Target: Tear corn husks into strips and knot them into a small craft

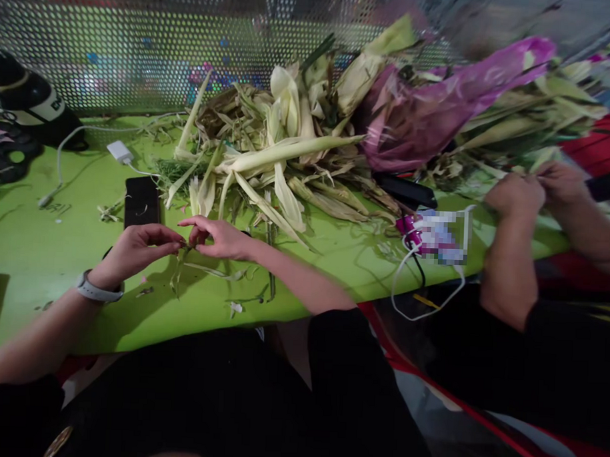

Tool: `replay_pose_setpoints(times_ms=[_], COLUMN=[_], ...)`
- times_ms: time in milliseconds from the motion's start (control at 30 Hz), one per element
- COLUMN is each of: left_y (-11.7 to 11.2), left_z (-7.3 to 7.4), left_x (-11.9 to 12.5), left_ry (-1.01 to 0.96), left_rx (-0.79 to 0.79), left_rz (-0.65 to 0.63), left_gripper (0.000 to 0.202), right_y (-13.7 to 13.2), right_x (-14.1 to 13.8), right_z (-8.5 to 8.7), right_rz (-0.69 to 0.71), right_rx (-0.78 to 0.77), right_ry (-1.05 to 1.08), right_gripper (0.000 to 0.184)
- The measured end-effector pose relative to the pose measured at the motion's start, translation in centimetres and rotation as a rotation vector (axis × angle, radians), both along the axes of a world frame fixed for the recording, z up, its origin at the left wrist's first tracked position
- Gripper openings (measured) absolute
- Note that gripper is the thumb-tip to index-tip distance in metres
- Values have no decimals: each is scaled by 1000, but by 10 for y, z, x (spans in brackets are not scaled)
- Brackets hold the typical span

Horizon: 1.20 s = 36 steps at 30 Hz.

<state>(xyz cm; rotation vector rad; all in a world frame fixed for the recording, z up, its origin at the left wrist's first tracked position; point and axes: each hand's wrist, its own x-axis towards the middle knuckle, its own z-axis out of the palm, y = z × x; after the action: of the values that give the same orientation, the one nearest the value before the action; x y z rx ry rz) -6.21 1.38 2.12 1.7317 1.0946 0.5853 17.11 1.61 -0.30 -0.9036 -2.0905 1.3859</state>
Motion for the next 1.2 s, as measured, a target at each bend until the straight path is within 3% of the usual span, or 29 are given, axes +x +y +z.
replay_pose_setpoints(times_ms=[167, 333, 500, 600, 767, 900, 1200], left_y=[-16, -15, -8, -6, -4, -3, -2], left_z=[-5, -18, -28, -31, -31, -32, -34], left_x=[7, 6, -1, -5, -6, -6, -8], left_ry=[257, 318, 279, 230, 246, 282, 163], left_rx=[558, 739, 794, 818, 947, 883, 714], left_rz=[-30, -132, -180, -192, -196, -181, -124], left_gripper=[20, 22, 23, 24, 25, 23, 17], right_y=[0, 5, 12, 15, 16, 14, 13], right_x=[0, 0, 2, 4, 7, 9, 9], right_z=[-1, -6, -13, -18, -12, -3, -4], right_rz=[5, -114, 15, 24, -32, -94, -46], right_rx=[-4, -125, -232, -243, -129, -32, -179], right_ry=[23, 117, 158, 217, 196, 137, 145], right_gripper=[53, 36, 22, 21, 23, 15, 30])
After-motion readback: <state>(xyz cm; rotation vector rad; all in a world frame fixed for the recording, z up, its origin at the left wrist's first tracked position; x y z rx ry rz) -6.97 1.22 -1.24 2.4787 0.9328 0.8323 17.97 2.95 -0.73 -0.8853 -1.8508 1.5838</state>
